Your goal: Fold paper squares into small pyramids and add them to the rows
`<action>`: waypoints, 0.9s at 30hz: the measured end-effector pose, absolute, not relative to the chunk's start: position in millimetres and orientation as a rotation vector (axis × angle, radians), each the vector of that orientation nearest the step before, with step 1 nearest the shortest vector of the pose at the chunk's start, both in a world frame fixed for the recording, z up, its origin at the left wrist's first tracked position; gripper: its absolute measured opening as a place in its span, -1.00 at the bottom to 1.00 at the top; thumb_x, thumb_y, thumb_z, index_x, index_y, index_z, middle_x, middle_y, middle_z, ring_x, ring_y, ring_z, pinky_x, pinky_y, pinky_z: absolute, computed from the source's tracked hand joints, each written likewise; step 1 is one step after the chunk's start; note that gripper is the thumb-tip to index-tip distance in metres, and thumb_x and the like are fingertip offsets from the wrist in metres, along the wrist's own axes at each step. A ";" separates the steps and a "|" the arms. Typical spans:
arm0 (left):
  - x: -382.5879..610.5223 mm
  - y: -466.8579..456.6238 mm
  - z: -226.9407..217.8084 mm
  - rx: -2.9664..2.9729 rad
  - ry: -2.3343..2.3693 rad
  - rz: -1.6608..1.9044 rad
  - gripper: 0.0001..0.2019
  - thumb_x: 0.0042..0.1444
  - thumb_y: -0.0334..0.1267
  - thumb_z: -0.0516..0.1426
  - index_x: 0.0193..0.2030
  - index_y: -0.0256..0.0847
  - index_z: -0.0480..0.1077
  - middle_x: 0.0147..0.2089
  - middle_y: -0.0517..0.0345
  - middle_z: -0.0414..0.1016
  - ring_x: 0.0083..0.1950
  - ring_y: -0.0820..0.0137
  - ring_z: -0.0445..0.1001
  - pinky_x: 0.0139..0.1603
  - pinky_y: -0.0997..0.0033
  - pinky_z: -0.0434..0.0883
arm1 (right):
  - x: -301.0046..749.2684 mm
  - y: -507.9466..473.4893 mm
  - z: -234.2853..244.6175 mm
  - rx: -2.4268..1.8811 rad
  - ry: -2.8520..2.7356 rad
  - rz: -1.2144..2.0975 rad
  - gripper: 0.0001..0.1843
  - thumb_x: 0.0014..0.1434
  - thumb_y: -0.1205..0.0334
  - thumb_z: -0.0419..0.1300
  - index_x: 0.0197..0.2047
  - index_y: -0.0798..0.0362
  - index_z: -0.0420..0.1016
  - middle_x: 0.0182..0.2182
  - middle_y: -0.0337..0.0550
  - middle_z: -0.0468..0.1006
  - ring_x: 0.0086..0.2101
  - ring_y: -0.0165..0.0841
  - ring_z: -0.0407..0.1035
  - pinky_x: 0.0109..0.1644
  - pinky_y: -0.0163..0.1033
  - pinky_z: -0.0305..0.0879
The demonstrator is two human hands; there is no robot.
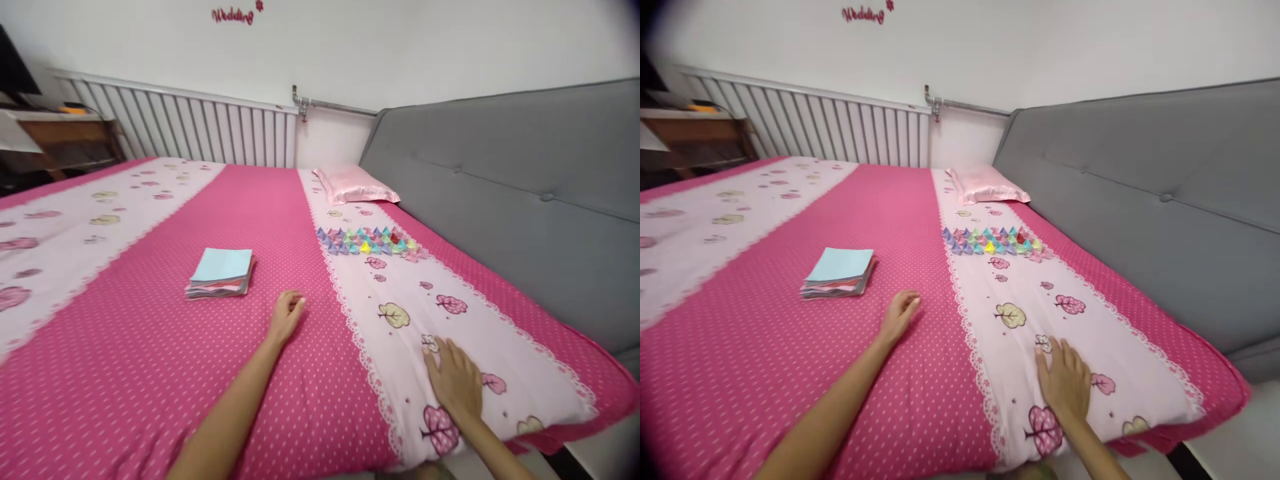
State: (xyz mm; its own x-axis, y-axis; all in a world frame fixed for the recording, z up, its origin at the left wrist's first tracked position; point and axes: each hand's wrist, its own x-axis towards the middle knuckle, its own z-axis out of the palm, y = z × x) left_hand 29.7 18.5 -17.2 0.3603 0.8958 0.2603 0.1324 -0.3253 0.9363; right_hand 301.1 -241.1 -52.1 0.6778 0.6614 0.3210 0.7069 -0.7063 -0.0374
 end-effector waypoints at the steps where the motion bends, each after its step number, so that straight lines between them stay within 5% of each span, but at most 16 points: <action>1: 26.5 11.9 -16.3 1.778 0.939 1.056 -0.67 0.03 -0.05 0.08 -0.24 -0.29 0.41 -0.02 -0.13 0.38 -0.04 0.25 0.41 -0.01 0.16 0.37 | 296.3 -239.9 -50.0 -2.716 -1.113 -0.487 -0.38 0.21 -0.06 -0.25 0.15 0.15 0.24 0.10 0.08 0.30 0.08 -0.08 0.15 0.14 0.00 -0.02; 11: -92.6 -57.2 4.8 2.468 1.140 0.702 -0.52 0.15 -0.07 -0.06 0.11 -0.36 0.23 0.27 -0.23 0.09 0.28 0.17 0.11 0.25 0.13 0.08 | 291.4 -245.2 -48.2 -2.577 -1.103 -0.556 -0.50 0.20 0.06 -0.13 0.03 0.21 0.36 -0.02 0.10 0.42 -0.02 -0.13 0.24 0.07 -0.07 0.03; 17: -215.5 -37.1 31.4 2.631 1.822 0.482 -0.40 0.17 -0.02 -0.14 0.25 -0.39 0.07 0.33 -0.23 -0.02 0.35 0.10 -0.09 0.28 0.08 -0.05 | 291.2 -247.1 -53.4 -2.545 -1.077 -0.588 -0.52 0.18 0.09 -0.10 -0.01 0.23 0.39 -0.06 0.09 0.45 -0.05 -0.14 0.26 0.07 -0.10 0.04; 20: -262.0 -30.9 24.1 2.518 2.128 0.273 -0.35 0.16 0.02 -0.16 0.24 -0.46 0.08 0.29 -0.36 0.03 0.32 0.00 -0.02 0.25 0.02 -0.05 | 291.5 -246.5 -54.0 -2.533 -1.067 -0.576 -0.54 0.17 0.11 -0.09 -0.03 0.23 0.41 -0.07 0.08 0.46 -0.06 -0.16 0.27 0.07 -0.12 0.05; 27: -281.9 -34.2 6.2 2.490 2.206 0.264 -0.34 0.14 0.07 -0.21 0.24 -0.38 0.13 0.25 -0.25 0.15 0.27 0.10 0.11 0.24 0.13 -0.02 | 297.3 -241.4 -61.9 -2.526 -1.039 -0.591 -0.54 0.14 0.13 -0.08 -0.07 0.22 0.45 -0.15 0.04 0.51 -0.11 -0.14 0.30 0.02 -0.11 0.09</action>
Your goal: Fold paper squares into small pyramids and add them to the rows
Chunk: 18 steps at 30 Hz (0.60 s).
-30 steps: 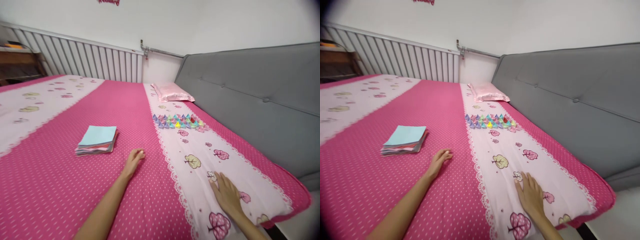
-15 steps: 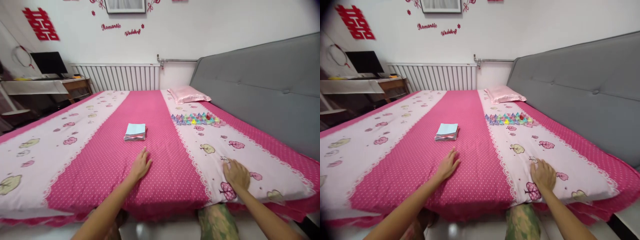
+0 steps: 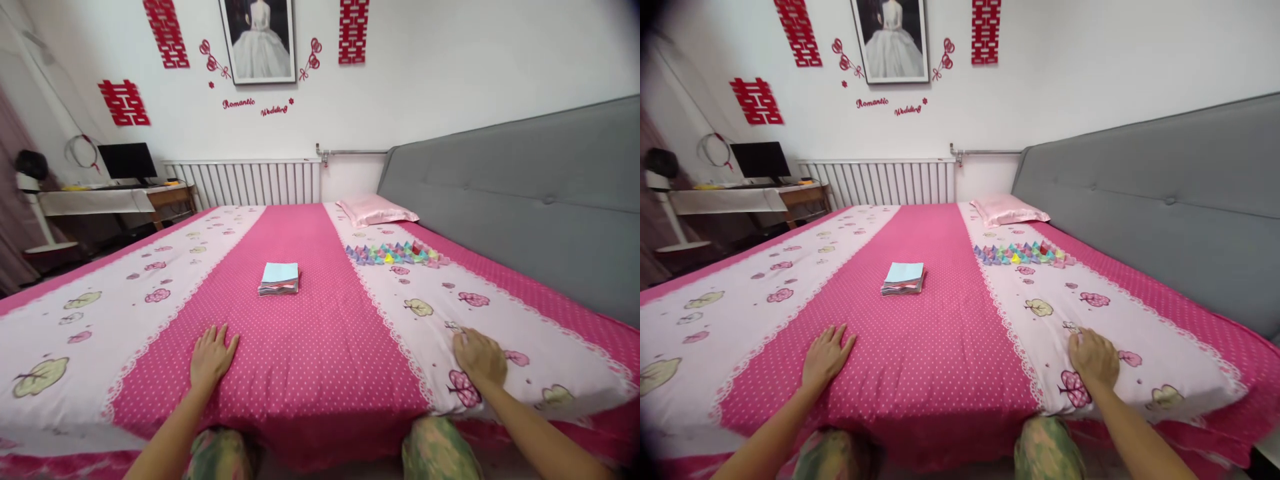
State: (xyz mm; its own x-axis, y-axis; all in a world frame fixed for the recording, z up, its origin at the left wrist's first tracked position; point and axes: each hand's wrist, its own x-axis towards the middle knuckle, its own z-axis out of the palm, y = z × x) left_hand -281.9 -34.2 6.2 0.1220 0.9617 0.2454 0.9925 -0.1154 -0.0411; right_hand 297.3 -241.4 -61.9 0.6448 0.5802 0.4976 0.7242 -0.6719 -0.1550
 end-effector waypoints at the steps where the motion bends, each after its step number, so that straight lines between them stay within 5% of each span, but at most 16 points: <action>1: -281.4 -34.6 6.9 -2.199 -1.945 -0.255 -0.35 0.15 0.06 -0.22 0.22 -0.38 0.15 0.24 -0.23 0.17 0.26 0.12 0.13 0.24 0.15 -0.01 | 298.2 -240.6 -63.1 -2.519 -1.039 -0.598 -0.54 0.14 0.12 -0.09 -0.07 0.22 0.45 -0.14 0.04 0.51 -0.11 -0.13 0.30 0.02 -0.11 0.09; 18: -277.1 -43.5 17.0 -2.164 -1.966 -0.384 -0.40 0.15 0.01 -0.22 0.13 -0.37 0.30 0.17 -0.12 0.30 0.21 0.20 0.22 0.23 0.25 0.06 | 289.1 -243.7 -53.1 -2.562 -1.014 -0.558 -0.54 0.14 0.11 -0.12 -0.08 0.15 0.46 -0.15 -0.01 0.53 -0.15 -0.10 0.32 -0.05 -0.10 0.14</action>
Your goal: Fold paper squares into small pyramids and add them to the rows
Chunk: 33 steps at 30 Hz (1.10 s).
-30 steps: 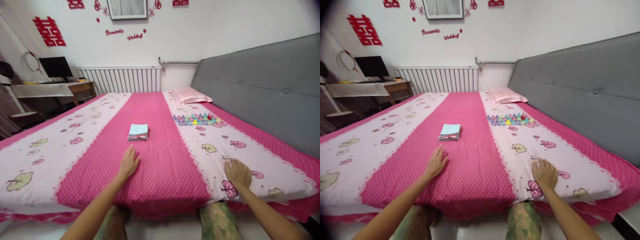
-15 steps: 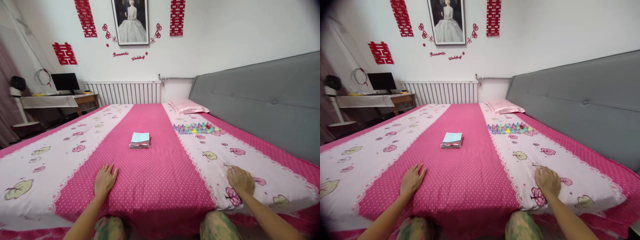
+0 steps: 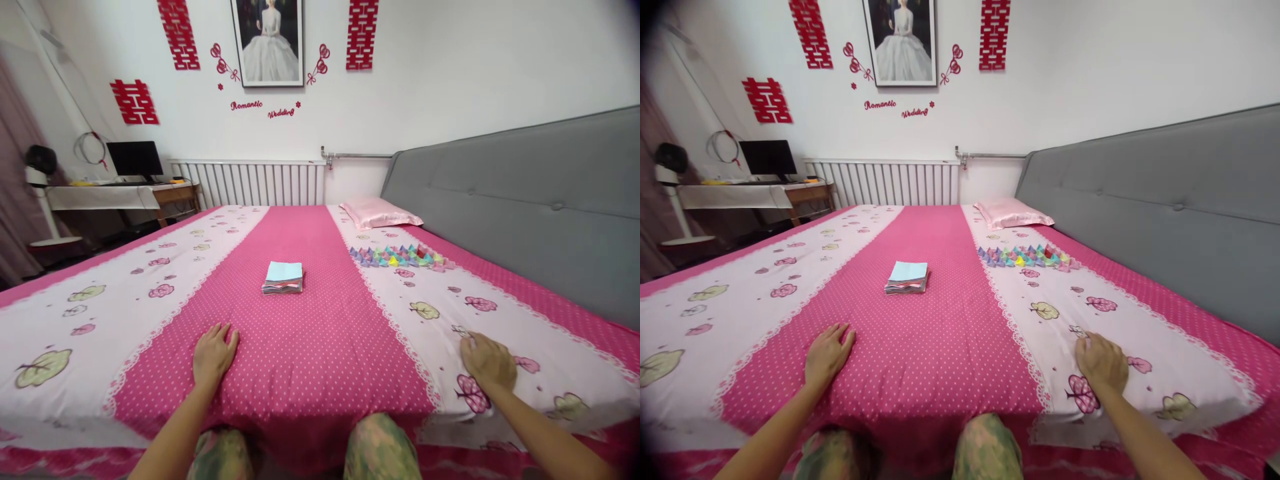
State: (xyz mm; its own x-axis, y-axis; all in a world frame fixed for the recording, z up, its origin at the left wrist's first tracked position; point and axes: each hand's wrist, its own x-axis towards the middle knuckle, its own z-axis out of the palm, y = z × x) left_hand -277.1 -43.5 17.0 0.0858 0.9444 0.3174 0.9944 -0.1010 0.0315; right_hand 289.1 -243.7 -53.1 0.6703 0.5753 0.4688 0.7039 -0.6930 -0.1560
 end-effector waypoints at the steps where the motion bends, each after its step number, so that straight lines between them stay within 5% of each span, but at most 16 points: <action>1: -277.4 -43.2 16.4 -2.165 -1.968 -0.386 -0.40 0.15 0.01 -0.22 0.12 -0.37 0.30 0.17 -0.13 0.30 0.21 0.20 0.22 0.23 0.25 0.06 | 289.1 -243.8 -53.0 -2.571 -1.014 -0.549 -0.54 0.14 0.10 -0.12 -0.08 0.14 0.46 -0.15 -0.01 0.53 -0.15 -0.10 0.32 -0.05 -0.10 0.14; 24: -280.5 -50.3 6.2 -2.192 -1.959 -0.507 -0.40 0.17 0.00 -0.21 0.11 -0.40 0.32 0.16 -0.15 0.31 0.21 0.18 0.22 0.23 0.23 0.07 | 287.9 -248.8 -49.2 -2.522 -1.003 -0.448 -0.53 0.10 0.15 -0.08 -0.10 0.21 0.49 -0.20 0.18 0.52 -0.18 0.00 0.34 -0.11 0.02 0.19; 33: -281.2 -53.8 8.9 -2.179 -1.952 -0.494 -0.43 0.17 -0.02 -0.21 0.09 -0.39 0.33 0.15 -0.12 0.33 0.20 0.21 0.25 0.23 0.24 0.10 | 289.0 -246.7 -51.4 -2.590 -0.977 -0.389 -0.52 0.12 0.14 -0.12 -0.04 0.13 0.47 -0.09 0.11 0.50 -0.12 -0.01 0.31 -0.05 -0.03 0.16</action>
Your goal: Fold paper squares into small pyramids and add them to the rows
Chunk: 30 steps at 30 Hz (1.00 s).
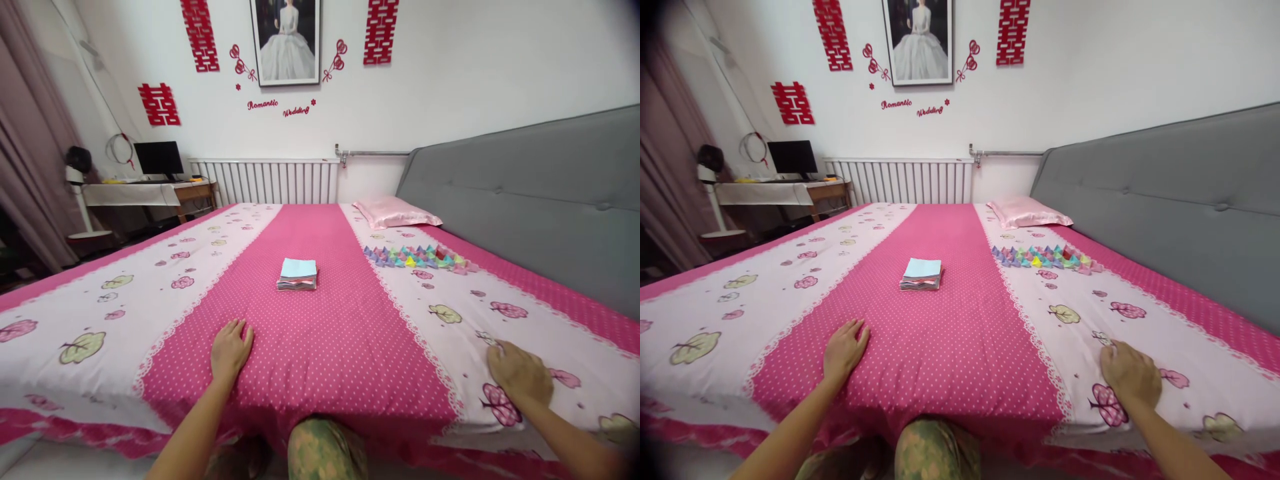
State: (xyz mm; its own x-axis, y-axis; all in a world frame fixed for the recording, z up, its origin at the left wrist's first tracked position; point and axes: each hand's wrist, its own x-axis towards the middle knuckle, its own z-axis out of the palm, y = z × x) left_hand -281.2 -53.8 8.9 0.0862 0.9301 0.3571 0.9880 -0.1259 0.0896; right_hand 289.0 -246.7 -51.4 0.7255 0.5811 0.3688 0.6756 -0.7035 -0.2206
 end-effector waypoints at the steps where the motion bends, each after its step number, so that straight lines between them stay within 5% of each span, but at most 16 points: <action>1: -281.0 -53.9 9.1 -2.178 -1.955 -0.494 -0.43 0.17 -0.03 -0.20 0.09 -0.39 0.33 0.15 -0.11 0.33 0.20 0.21 0.25 0.23 0.24 0.10 | 288.3 -246.7 -50.3 -2.605 -0.972 -0.379 -0.51 0.13 0.14 -0.14 -0.04 0.12 0.47 -0.08 0.09 0.49 -0.12 -0.02 0.31 -0.03 -0.04 0.16; 25: -282.7 -54.5 7.2 -2.145 -1.960 -0.494 -0.43 0.17 -0.02 -0.21 0.10 -0.36 0.33 0.14 -0.10 0.34 0.19 0.23 0.26 0.23 0.23 0.11 | 292.6 -250.4 -47.3 -2.572 -1.015 -0.228 -0.52 0.04 0.05 -0.07 -0.08 0.08 0.44 -0.06 0.10 0.47 -0.10 0.08 0.33 0.00 0.05 0.21; 30: -281.5 -54.6 8.7 -2.150 -1.967 -0.497 -0.46 0.17 -0.05 -0.19 0.07 -0.37 0.35 0.13 -0.12 0.35 0.17 0.21 0.27 0.22 0.21 0.12 | 295.8 -224.0 -22.0 -2.600 -0.509 0.073 -0.51 -0.04 0.00 -0.02 -0.14 0.06 0.50 -0.07 0.23 0.44 -0.05 0.23 0.27 -0.07 0.17 0.20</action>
State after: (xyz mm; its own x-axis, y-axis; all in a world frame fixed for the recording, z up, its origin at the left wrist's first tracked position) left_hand -281.5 -54.6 8.7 0.0662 0.9286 0.3652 0.9906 -0.1052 0.0879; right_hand 295.8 -224.0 -22.0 0.9290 0.3678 0.0398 0.3418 -0.8121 -0.4729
